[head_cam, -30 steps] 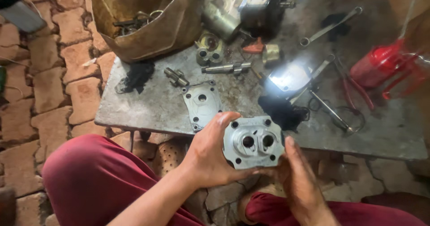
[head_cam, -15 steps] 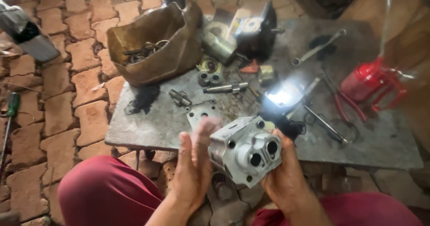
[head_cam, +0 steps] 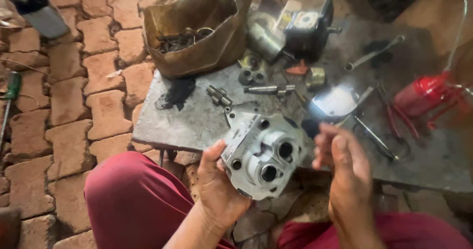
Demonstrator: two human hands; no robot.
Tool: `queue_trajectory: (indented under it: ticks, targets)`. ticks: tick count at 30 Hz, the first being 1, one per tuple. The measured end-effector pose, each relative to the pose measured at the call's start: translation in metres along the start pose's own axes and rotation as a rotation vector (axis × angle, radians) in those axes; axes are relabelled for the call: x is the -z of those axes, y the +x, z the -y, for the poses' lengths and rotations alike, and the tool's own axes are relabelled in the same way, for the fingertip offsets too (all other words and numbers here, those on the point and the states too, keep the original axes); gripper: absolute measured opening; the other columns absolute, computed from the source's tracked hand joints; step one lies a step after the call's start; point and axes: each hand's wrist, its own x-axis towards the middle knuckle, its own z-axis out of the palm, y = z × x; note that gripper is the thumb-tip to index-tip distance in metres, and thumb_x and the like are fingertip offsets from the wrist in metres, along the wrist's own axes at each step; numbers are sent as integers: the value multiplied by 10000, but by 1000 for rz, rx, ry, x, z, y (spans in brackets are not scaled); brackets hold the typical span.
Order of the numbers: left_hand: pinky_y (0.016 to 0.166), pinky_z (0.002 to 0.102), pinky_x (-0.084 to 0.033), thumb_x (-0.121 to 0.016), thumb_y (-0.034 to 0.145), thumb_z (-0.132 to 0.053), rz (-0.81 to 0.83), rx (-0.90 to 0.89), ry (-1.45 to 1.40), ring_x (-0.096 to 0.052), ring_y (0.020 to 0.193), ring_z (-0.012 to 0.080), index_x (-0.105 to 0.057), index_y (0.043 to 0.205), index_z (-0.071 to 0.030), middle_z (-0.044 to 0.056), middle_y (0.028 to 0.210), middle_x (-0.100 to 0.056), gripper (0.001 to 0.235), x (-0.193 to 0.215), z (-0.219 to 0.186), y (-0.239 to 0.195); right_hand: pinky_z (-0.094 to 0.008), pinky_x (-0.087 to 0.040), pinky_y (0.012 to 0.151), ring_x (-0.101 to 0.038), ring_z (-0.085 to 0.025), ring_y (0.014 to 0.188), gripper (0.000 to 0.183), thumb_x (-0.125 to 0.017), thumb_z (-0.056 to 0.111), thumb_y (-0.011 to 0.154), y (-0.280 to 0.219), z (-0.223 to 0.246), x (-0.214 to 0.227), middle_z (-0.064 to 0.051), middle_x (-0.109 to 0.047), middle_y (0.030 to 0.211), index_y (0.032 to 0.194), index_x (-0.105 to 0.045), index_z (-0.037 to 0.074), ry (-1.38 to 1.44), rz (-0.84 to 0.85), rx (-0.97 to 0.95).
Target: The person cleans internal chambers of a metal pump housing with a cloth and assembles shafts and gears into the unit before securing the components with a mallet.
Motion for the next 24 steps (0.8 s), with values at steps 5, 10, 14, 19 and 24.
queue_trajectory:
  ticks: [5,10,14,19,24]
  targets:
    - [1001,458,-526,-652,862,-370,109,-135,96,-665,1125,273,-594,1366,-62,96,1223,-704,593,3,-19,-7,-380,-517,613,-627,-171,746,305,-671,372,868,-44,-106,12,-29,-657,898,1067,-651,142,286,-284,-754]
    - [986,462,-523,-656,824,-377,157,-118,80,-667,1117,287,-608,1346,-56,112,1231,-700,614,-6,-11,-8,-534,-597,824,-679,-395,942,626,-679,573,829,-55,-221,-19,-161,-602,982,1275,-531,160,207,-351,-1341]
    - [990,476,-513,-659,885,-410,146,-121,42,-671,1116,303,-613,1325,-55,126,1223,-702,568,-14,-7,-6,-407,-572,795,-681,-288,893,633,-648,548,840,-63,-280,-32,-123,-698,956,1241,-589,62,728,21,-1319]
    - [1035,459,-504,-625,902,-357,70,-112,51,-694,1096,270,-626,1330,-58,106,1208,-721,523,-12,-8,-6,-311,-508,727,-602,-183,821,427,-612,371,1087,-93,-329,7,-90,-620,934,1267,-643,-15,251,619,-510]
    - [1020,451,-517,-620,910,-355,169,-126,81,-703,1088,278,-601,1343,-43,114,1206,-723,534,-14,-12,-2,-407,-566,736,-687,-272,754,336,-636,268,879,-88,-351,33,-149,-693,870,1191,-630,143,662,369,-1118]
